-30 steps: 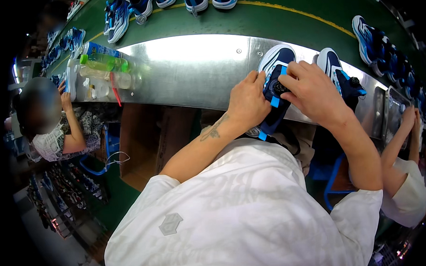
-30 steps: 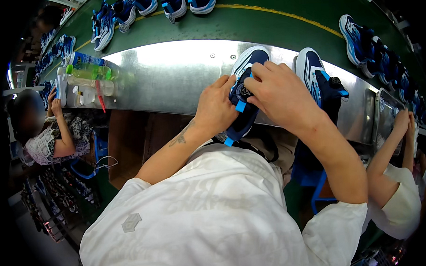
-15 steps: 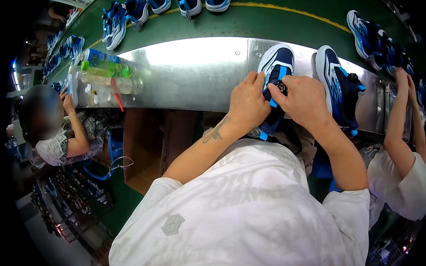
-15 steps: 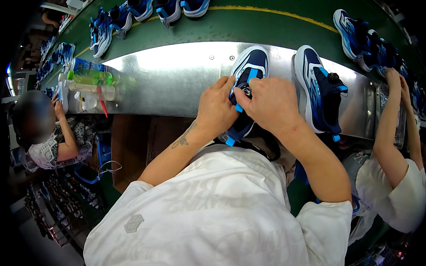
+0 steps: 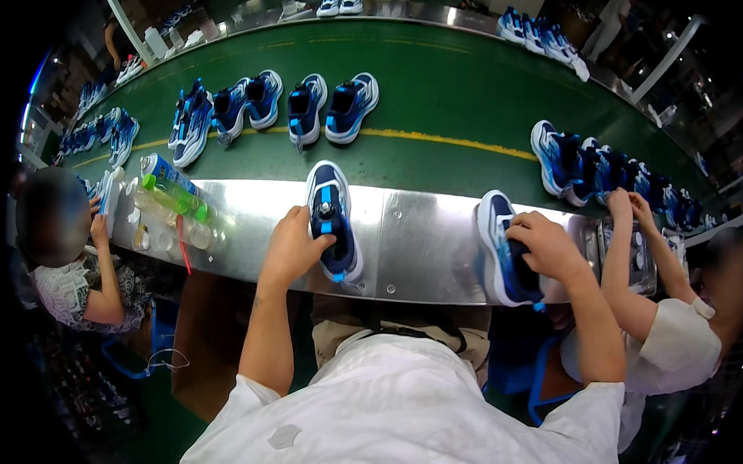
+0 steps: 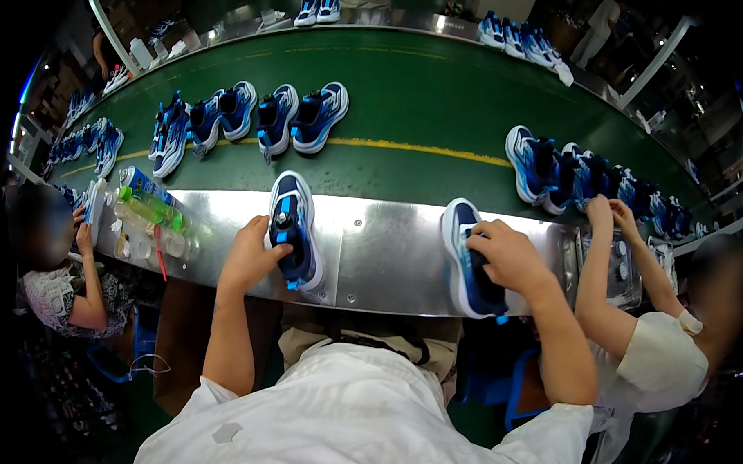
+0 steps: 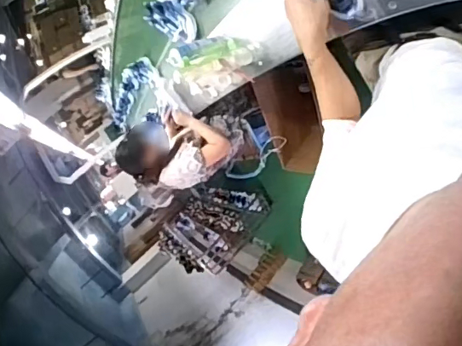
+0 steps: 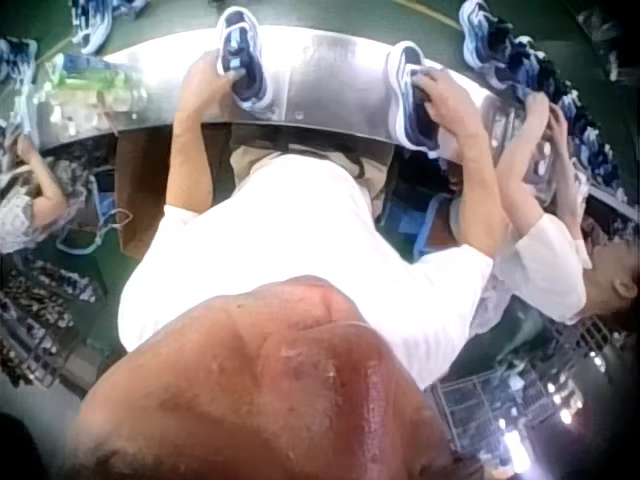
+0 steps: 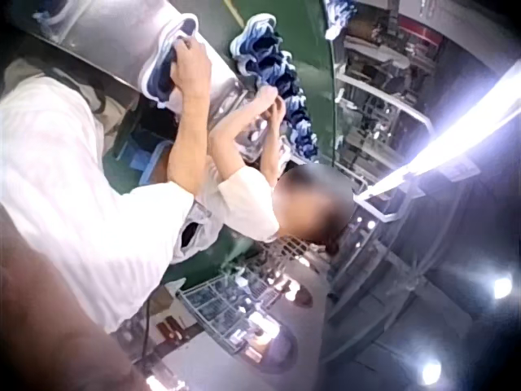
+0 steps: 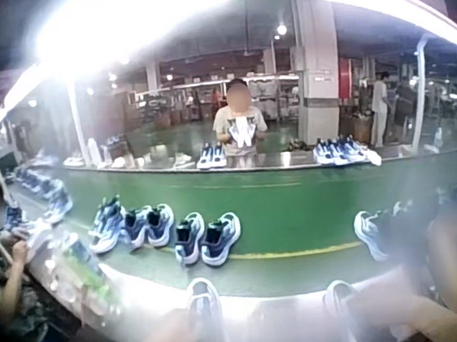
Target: The person picks up shoes from a conveyor belt, uses their hands to press and pull on the upper and heel areas, and places them back on the belt.
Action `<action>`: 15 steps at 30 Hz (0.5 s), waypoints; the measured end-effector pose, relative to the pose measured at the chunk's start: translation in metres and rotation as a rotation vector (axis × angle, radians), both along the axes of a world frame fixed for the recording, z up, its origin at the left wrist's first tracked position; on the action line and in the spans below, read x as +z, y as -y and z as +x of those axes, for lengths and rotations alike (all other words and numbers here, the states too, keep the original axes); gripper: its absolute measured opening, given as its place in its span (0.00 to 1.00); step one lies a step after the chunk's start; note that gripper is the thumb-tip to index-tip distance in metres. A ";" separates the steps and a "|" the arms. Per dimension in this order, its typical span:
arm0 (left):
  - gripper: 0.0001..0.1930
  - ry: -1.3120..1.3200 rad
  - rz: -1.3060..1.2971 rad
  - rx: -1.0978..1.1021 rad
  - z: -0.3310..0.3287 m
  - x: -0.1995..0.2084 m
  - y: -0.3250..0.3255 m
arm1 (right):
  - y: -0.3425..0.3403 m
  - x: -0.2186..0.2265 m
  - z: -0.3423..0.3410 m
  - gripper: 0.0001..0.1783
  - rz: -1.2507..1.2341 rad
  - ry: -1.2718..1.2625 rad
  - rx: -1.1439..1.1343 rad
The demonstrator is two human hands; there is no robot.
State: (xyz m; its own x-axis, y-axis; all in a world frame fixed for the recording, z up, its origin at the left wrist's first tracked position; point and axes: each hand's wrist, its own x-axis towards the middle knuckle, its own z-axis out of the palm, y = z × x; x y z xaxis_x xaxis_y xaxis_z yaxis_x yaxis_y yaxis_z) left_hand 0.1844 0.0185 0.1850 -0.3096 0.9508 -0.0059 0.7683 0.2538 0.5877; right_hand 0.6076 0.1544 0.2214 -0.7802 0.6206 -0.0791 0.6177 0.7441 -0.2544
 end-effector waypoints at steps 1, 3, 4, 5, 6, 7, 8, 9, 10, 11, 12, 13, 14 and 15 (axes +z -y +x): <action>0.23 -0.017 0.204 -0.011 0.010 0.004 0.009 | 0.001 -0.001 -0.008 0.23 0.034 -0.079 0.005; 0.29 -0.024 0.497 -0.036 0.043 0.020 0.018 | 0.010 0.001 -0.036 0.22 0.096 -0.223 0.012; 0.28 0.136 0.505 -0.047 0.068 0.018 0.018 | 0.014 -0.001 -0.053 0.22 0.096 -0.277 0.003; 0.27 0.097 0.490 -0.157 0.090 0.015 0.021 | 0.015 -0.007 -0.069 0.22 0.091 -0.319 0.020; 0.25 0.213 0.345 -0.232 0.112 0.012 0.019 | 0.016 -0.014 -0.084 0.22 0.081 -0.359 0.036; 0.30 0.152 0.063 -0.320 0.127 0.017 0.013 | 0.018 -0.019 -0.096 0.22 0.048 -0.376 0.056; 0.20 0.128 0.032 -0.279 0.141 -0.015 0.007 | 0.020 -0.021 -0.108 0.21 -0.014 -0.404 0.085; 0.17 0.103 0.077 -0.222 0.143 -0.039 0.000 | 0.022 -0.023 -0.116 0.19 0.003 -0.367 0.098; 0.13 0.140 0.095 -0.247 0.138 -0.053 -0.008 | 0.024 -0.025 -0.120 0.18 0.023 -0.328 0.105; 0.13 0.219 0.068 -0.232 0.132 -0.056 -0.009 | 0.027 -0.027 -0.125 0.15 -0.019 -0.276 0.136; 0.13 0.301 0.039 -0.213 0.128 -0.057 -0.008 | 0.030 -0.028 -0.130 0.15 -0.070 -0.227 0.133; 0.13 0.312 0.104 -0.184 0.131 -0.058 -0.005 | 0.033 -0.028 -0.133 0.14 -0.060 -0.209 0.157; 0.13 0.321 0.169 -0.157 0.135 -0.060 -0.002 | 0.036 -0.030 -0.135 0.13 -0.050 -0.191 0.179; 0.13 0.308 0.178 -0.195 0.136 -0.070 -0.002 | 0.036 -0.032 -0.136 0.15 -0.046 -0.202 0.199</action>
